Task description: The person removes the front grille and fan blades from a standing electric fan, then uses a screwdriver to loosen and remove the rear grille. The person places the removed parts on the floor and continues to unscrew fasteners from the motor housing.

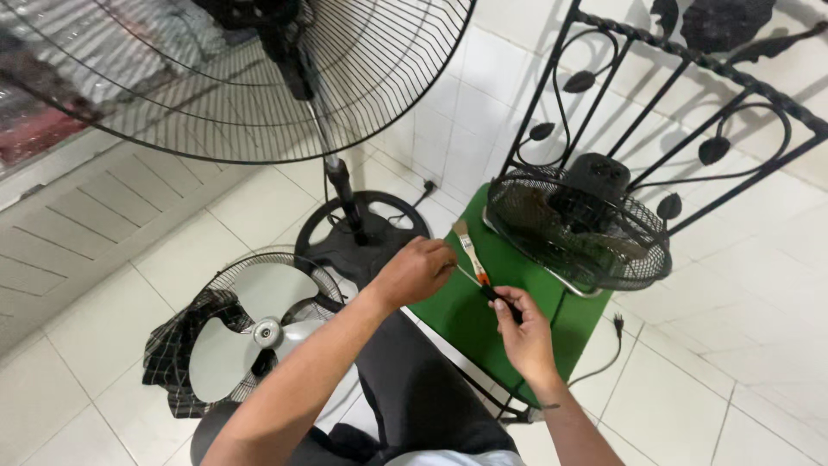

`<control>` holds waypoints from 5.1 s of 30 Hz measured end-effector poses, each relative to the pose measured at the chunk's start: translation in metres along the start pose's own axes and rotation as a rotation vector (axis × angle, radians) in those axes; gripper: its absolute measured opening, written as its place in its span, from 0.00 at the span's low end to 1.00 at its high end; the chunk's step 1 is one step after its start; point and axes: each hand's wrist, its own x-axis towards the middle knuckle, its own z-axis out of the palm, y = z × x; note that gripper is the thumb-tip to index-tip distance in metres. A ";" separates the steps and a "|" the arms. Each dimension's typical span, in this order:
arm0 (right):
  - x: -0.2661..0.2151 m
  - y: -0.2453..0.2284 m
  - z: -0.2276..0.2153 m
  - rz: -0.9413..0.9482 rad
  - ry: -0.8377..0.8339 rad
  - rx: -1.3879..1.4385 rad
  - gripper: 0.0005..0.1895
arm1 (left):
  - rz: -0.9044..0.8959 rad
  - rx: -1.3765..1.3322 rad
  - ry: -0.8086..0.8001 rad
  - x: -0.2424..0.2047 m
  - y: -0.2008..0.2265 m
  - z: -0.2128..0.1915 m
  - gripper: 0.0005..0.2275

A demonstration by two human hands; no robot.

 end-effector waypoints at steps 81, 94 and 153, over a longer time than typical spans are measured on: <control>0.162 -0.257 0.263 -1.054 0.301 -0.359 0.10 | -0.118 0.222 1.058 0.082 -0.100 -0.204 0.13; 0.149 -0.273 0.276 -0.912 0.353 -0.344 0.10 | -0.062 0.163 1.013 0.075 -0.101 -0.214 0.13; 0.207 -0.297 0.223 0.201 -0.726 0.403 0.15 | 0.393 0.721 0.670 0.084 -0.125 -0.273 0.14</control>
